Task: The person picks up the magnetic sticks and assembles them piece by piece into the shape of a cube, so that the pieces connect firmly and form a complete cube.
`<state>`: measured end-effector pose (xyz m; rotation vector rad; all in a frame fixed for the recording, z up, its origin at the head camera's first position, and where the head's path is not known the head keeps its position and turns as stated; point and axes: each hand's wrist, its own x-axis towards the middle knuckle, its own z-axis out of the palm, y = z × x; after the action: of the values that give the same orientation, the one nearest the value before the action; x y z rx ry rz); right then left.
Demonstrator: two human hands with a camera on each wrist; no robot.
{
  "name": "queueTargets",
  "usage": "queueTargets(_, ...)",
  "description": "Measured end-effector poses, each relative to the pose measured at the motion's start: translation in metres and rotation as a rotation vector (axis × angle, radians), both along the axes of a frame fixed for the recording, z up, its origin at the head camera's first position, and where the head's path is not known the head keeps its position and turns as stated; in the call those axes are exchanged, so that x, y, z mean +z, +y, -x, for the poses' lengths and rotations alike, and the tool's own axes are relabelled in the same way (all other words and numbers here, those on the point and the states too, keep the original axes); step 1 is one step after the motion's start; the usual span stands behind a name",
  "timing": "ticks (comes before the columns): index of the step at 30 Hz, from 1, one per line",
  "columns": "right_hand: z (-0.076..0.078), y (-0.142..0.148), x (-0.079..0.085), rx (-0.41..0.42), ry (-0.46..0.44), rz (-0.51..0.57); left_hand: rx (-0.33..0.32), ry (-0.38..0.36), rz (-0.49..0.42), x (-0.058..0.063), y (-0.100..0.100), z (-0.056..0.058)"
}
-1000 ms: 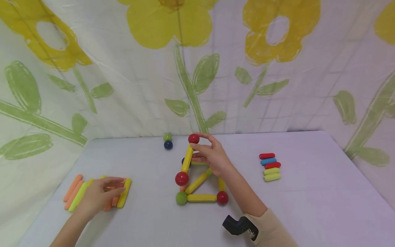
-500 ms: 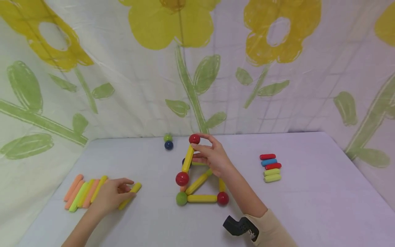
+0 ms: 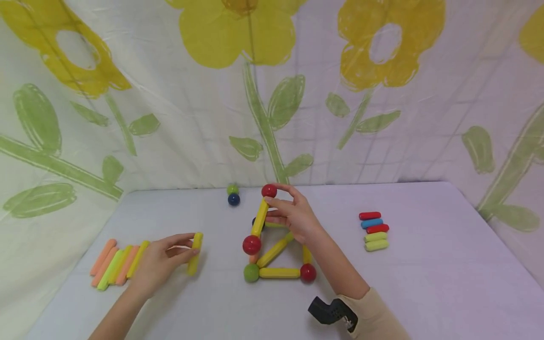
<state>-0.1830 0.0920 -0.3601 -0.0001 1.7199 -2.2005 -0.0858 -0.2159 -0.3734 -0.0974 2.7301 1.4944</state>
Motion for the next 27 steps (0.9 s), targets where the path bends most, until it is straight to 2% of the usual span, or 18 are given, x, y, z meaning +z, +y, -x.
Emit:
queueTargets(5,0.0,0.0,-0.001,0.003,0.002,0.006,-0.091,-0.024,-0.239,-0.002,0.022,-0.001)
queueTargets(9,0.001,-0.001,-0.001,0.001,-0.005,0.015,-0.179,-0.04,-0.357,-0.007,0.039,-0.002)
queueTargets(12,0.0,-0.001,-0.001,0.001,-0.006,0.027,-0.222,-0.036,-0.428,-0.011,0.048,-0.002)
queueTargets(16,0.0,-0.001,0.0,0.003,0.001,0.044,-0.265,0.0,-0.483,-0.015,0.057,-0.001)
queueTargets(21,-0.001,-0.001,0.001,0.001,-0.003,0.066,-0.328,0.038,-0.511,-0.019,0.065,0.0)
queueTargets(27,-0.002,-0.001,0.002,-0.005,-0.022,0.086,-0.349,0.047,-0.515,-0.02,0.07,0.001)
